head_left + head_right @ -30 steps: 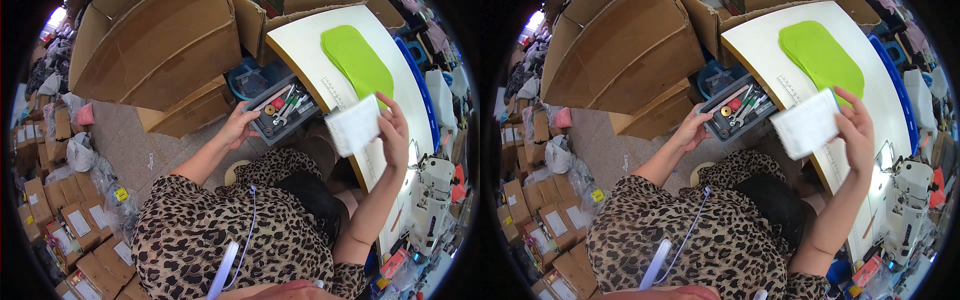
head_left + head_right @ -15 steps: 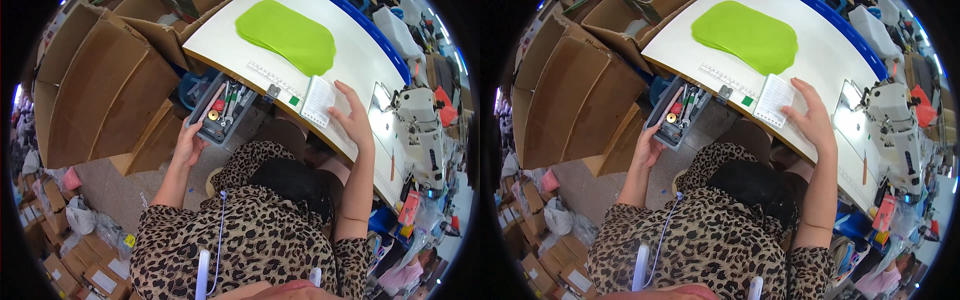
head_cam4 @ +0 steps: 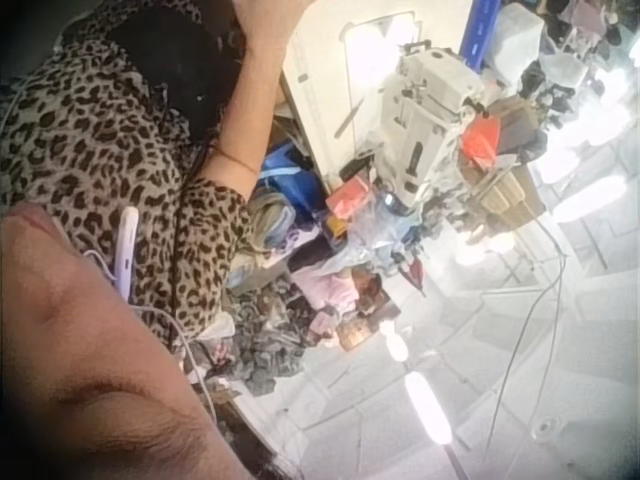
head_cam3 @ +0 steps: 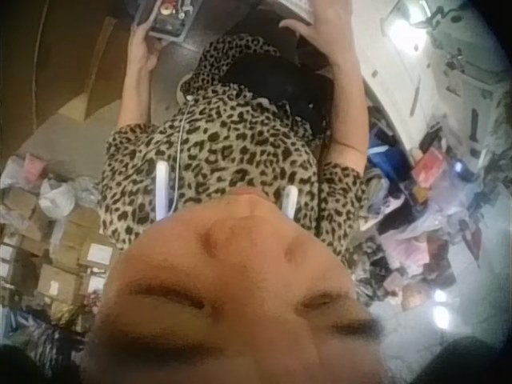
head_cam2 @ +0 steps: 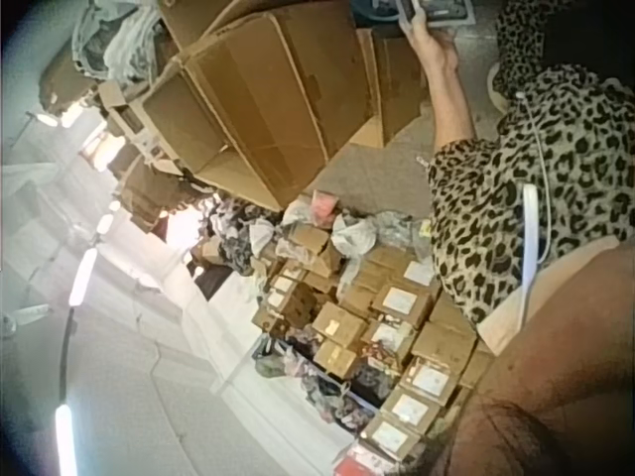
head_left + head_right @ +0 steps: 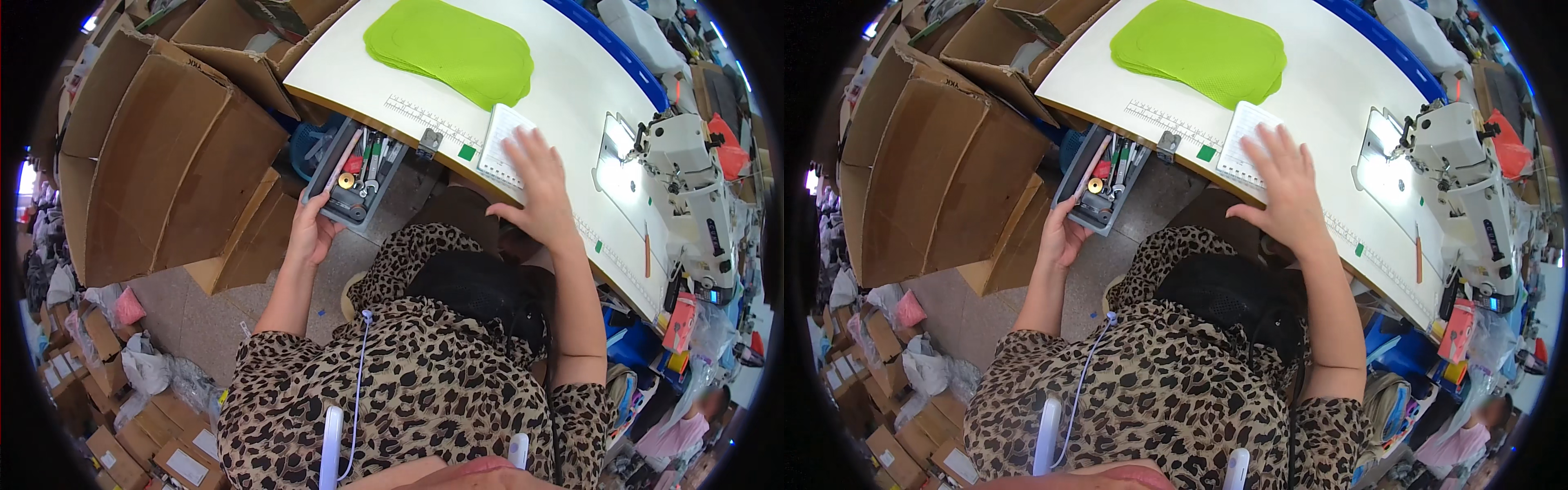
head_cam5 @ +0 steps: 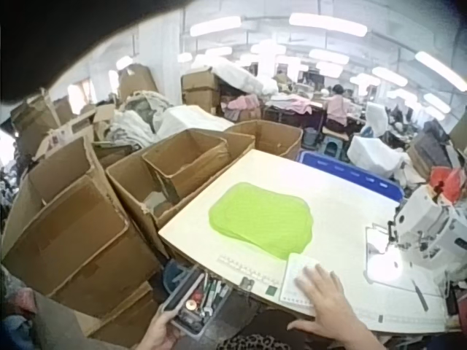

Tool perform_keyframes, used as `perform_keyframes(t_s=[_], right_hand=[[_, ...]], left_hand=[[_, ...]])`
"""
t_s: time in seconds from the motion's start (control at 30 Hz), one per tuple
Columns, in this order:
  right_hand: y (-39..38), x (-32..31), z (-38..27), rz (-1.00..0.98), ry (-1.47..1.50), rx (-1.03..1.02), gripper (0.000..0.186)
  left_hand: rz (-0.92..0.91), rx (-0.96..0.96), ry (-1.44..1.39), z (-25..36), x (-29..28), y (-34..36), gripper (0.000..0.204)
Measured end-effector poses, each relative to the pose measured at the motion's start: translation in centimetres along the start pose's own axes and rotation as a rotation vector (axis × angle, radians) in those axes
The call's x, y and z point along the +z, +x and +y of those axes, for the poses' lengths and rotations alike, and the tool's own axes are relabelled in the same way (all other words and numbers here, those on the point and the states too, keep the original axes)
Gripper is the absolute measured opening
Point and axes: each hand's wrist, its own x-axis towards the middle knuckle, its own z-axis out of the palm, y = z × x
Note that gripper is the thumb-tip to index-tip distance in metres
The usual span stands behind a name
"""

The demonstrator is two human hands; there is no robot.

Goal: Record production notes in a notepad and sew a mesh bag using an industrial sewing machine.

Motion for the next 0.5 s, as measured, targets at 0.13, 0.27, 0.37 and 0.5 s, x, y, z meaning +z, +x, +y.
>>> perform_keyframes(t_s=[0.13, 0.27, 0.37, 0.5], right_hand=[[-0.9, 0.7, -0.3, 0.095, 0.066, -0.048, 0.056], [-0.6, -2.7, 1.9, 0.300, 0.681, 0.296, 0.033], [0.5, -6.3, 5.8, 0.005, 1.111, 0.561, 0.028], [1.5, -3.0, 9.5, -0.239, 0.815, 0.599, 0.036]], left_hand=[[0.011, -0.011, 0.037, 0.2, 0.3, -0.1, 0.048], [0.010, -0.030, 0.037, -0.4, -0.6, 0.5, 0.049], [0.012, -0.067, -0.010, -0.9, -1.4, 1.3, 0.047], [-0.009, -0.081, -0.065, -0.8, -1.6, 1.0, 0.045]])
